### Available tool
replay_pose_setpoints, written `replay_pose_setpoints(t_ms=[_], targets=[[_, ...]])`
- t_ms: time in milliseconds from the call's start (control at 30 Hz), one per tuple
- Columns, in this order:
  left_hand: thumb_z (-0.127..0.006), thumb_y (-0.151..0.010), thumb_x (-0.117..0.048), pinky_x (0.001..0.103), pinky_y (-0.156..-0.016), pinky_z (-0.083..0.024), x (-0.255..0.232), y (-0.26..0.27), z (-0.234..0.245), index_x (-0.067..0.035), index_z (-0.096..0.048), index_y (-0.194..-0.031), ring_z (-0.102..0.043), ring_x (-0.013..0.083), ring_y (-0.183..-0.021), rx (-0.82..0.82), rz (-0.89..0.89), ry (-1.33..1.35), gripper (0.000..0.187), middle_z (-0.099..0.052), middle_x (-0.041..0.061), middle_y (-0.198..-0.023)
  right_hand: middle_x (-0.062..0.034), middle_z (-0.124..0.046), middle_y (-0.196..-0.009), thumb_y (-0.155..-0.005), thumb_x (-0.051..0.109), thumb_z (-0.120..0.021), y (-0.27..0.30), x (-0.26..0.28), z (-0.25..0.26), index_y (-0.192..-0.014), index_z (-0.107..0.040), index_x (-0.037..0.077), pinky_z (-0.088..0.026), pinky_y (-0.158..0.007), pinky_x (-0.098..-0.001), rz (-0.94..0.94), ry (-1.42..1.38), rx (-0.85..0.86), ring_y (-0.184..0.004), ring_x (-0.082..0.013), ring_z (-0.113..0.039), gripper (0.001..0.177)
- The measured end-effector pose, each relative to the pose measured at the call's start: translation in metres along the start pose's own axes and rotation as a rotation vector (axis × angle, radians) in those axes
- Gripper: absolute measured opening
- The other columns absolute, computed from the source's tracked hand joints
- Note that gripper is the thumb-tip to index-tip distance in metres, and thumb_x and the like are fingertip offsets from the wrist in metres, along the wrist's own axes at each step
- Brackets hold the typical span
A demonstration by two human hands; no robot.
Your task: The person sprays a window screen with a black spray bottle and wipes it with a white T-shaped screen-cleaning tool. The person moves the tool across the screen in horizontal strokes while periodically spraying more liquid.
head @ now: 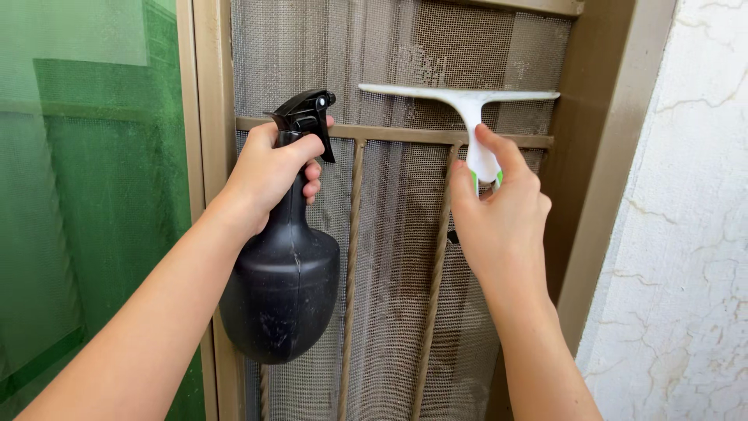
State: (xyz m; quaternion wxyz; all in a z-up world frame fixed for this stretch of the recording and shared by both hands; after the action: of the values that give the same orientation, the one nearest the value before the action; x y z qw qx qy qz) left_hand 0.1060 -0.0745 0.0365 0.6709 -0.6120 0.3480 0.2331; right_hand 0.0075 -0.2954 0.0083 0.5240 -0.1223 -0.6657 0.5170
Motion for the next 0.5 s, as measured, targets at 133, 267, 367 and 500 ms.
replay_pose_setpoints(t_ms=[133, 267, 367, 500], targets=[[-0.061, -0.089, -0.013, 0.031, -0.047, -0.048, 0.001, -0.006, 0.002, -0.008, -0.068, -0.124, -0.053, 0.0122, -0.049, 0.000, 0.019, 0.011, 0.037, -0.057, 0.002, -0.065, -0.0107, -0.072, -0.074, -0.089, 0.027, -0.068, 0.011, -0.005, 0.004, -0.136, -0.065, 0.014, -0.054, -0.061, -0.0337, -0.010, -0.015, 0.019, -0.059, -0.0155, -0.066, 0.048], [-0.060, -0.088, -0.013, 0.032, -0.046, -0.049, 0.002, -0.008, 0.006, -0.012, -0.067, -0.123, -0.054, 0.0122, -0.049, -0.007, 0.045, 0.026, 0.036, -0.056, 0.003, -0.065, -0.0108, -0.071, -0.068, -0.087, 0.029, -0.068, 0.018, -0.006, 0.010, -0.136, -0.065, 0.017, -0.055, -0.063, -0.0341, -0.079, 0.008, 0.072, -0.059, -0.0168, -0.067, 0.051], [-0.061, -0.089, -0.012, 0.034, -0.047, -0.051, 0.005, -0.011, 0.009, -0.005, -0.059, -0.109, -0.056, 0.0138, -0.052, -0.052, 0.075, 0.023, 0.021, -0.058, 0.004, -0.068, -0.0102, -0.071, -0.069, -0.086, 0.031, -0.070, 0.016, -0.006, 0.016, -0.134, -0.067, 0.019, -0.055, -0.064, -0.0349, -0.073, 0.048, 0.068, -0.060, -0.0170, -0.067, 0.050], [-0.060, -0.088, -0.013, 0.034, -0.045, -0.050, 0.013, -0.007, 0.004, -0.010, -0.051, -0.101, -0.055, 0.0153, -0.049, -0.061, 0.064, -0.026, 0.015, -0.056, 0.005, -0.066, -0.0095, -0.071, -0.073, -0.086, 0.031, -0.071, 0.012, -0.005, 0.019, -0.133, -0.069, 0.020, -0.055, -0.066, -0.0351, -0.031, 0.058, 0.034, -0.062, -0.0181, -0.067, 0.048]])
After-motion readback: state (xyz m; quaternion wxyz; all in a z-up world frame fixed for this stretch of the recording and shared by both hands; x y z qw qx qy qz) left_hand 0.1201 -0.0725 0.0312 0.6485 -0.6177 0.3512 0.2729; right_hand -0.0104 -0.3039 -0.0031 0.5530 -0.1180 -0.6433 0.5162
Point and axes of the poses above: each hand's wrist, its own y-axis away from the middle knuckle, its own z-axis out of the back of the hand, x = y × z, the point moved 1 cm from there along -y, towards the middle knuckle
